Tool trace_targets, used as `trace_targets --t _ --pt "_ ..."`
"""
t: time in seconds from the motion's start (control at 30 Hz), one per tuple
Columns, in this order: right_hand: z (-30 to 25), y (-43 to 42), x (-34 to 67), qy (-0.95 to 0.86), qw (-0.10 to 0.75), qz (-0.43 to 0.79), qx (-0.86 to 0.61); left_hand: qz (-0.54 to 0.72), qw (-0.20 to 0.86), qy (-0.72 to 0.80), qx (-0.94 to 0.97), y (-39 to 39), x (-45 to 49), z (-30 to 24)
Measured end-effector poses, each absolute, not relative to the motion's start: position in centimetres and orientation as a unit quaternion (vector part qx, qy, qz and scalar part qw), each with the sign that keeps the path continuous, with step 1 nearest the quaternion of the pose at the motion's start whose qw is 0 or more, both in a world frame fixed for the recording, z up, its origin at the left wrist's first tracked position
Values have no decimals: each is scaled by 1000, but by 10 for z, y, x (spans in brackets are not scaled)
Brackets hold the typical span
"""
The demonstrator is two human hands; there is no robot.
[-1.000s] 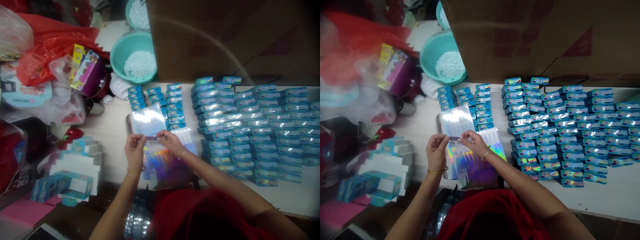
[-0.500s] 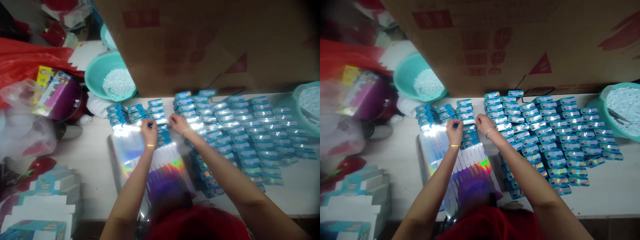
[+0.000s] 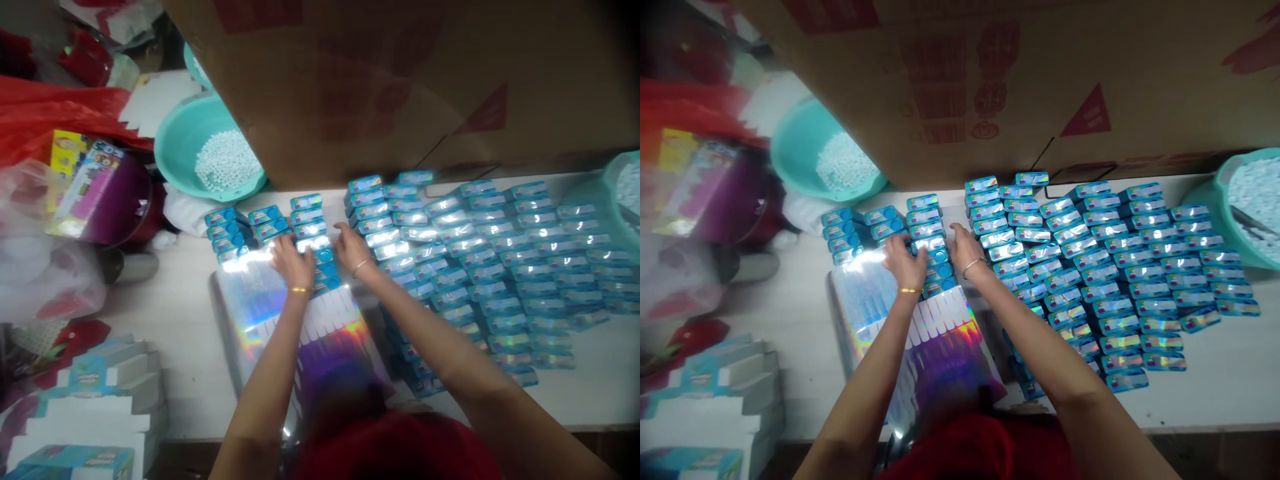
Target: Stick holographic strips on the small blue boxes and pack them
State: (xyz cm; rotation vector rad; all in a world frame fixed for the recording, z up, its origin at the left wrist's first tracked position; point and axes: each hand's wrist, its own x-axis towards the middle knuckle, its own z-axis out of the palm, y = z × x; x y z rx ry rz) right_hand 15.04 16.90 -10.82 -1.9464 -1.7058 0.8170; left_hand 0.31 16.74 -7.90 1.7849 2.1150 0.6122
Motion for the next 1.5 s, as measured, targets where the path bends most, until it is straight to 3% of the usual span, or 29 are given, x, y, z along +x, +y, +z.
trace_targets --t 0.13,0.3,0.43,0.6,0.73,1.13,1.33,1.5 --pt "-120 149 149 -631 286 307 -652 160 140 659 721 156 -5 -78" --pt "-106 140 147 -665 143 312 -663 89 148 614 770 152 -12 -75" --pt "-74 115 120 -713 166 220 -645 110 193 573 789 144 -64 -52" --pt "-64 54 48 -830 131 284 -462 5 232 573 786 97 -151 -24" --pt "-80 29 19 -843 81 282 -451 -57 214 573 789 58 -172 -28" --pt "-84 30 20 -848 70 251 -462 -27 88 627 774 12 -158 -44" --pt "-84 31 19 -838 71 270 -468 27 107 610 785 -13 -158 -37" --pt "-85 34 21 -819 103 316 -469 157 175 648 725 -37 -148 10"
